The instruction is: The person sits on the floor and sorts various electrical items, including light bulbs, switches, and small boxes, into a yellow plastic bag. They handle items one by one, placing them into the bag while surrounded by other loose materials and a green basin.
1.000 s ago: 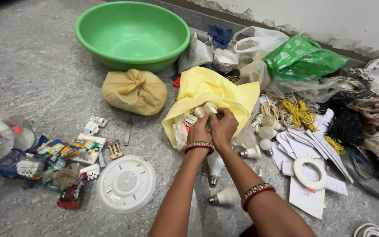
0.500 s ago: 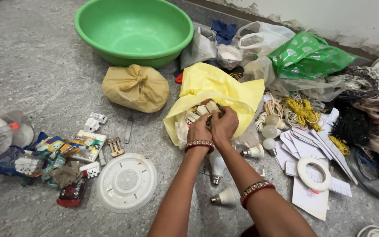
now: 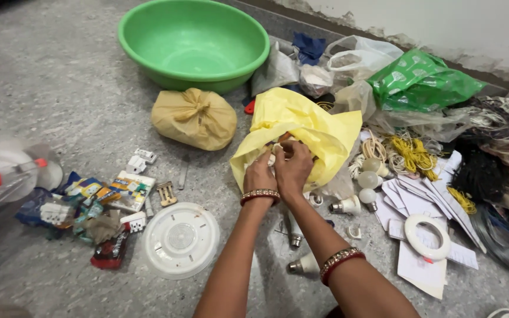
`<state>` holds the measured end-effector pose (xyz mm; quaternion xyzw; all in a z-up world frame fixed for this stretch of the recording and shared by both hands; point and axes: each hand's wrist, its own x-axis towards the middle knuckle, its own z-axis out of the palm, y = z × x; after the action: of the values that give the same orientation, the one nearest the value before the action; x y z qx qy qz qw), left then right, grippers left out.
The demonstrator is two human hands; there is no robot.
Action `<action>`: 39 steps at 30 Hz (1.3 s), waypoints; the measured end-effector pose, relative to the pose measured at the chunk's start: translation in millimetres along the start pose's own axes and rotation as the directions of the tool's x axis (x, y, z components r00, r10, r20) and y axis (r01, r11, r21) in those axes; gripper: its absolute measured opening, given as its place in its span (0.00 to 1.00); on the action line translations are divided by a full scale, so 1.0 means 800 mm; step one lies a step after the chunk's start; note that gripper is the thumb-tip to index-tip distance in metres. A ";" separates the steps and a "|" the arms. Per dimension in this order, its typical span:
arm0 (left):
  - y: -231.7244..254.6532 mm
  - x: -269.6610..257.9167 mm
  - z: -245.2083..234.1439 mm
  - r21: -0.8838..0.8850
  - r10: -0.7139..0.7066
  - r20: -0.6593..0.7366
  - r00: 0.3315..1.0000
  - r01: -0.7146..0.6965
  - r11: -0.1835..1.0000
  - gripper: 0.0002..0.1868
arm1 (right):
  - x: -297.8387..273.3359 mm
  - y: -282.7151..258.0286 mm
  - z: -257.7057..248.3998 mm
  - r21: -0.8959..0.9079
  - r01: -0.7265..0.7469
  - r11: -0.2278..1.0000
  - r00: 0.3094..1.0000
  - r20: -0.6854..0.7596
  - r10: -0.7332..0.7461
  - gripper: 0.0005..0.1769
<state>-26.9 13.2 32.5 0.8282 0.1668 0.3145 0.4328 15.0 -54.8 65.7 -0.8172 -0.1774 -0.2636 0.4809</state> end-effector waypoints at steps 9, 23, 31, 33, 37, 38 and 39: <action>-0.048 -0.002 -0.064 0.068 -0.248 -0.048 0.968 0.251 0.966 0.26 | -0.030 -0.060 0.050 0.158 0.045 0.986 0.984 0.165 -0.071 0.08; -0.142 0.005 -0.179 0.157 -0.301 -0.293 0.908 0.356 0.921 0.24 | -0.082 -0.141 0.167 0.204 -0.006 0.979 0.906 0.415 -0.080 0.12; -0.188 0.006 -0.230 0.124 -0.317 -0.407 0.857 0.396 0.910 0.22 | -0.113 -0.166 0.234 0.197 -0.051 0.979 0.848 0.526 -0.061 0.15; -0.204 0.010 -0.234 0.147 -0.304 -0.464 0.832 0.411 0.900 0.22 | -0.119 -0.170 0.249 0.156 -0.094 0.983 0.809 0.588 -0.016 0.16; -0.232 0.013 -0.243 0.142 -0.349 -0.443 0.826 0.449 0.882 0.27 | -0.126 -0.167 0.278 0.130 -0.085 0.988 0.761 0.649 -0.020 0.17; -0.239 0.015 -0.246 0.124 -0.345 -0.440 0.829 0.437 0.891 0.27 | -0.129 -0.165 0.284 0.124 -0.097 0.988 0.749 0.663 -0.010 0.18; -0.245 0.016 -0.247 0.106 -0.341 -0.437 0.832 0.424 0.899 0.28 | -0.131 -0.163 0.290 0.119 -0.109 0.987 0.737 0.676 0.000 0.18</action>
<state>-149.9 253.0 -39.6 0.7324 0.4470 0.3685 0.3577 -79.2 207.4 -0.1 -0.8233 -0.3347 0.0783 0.4516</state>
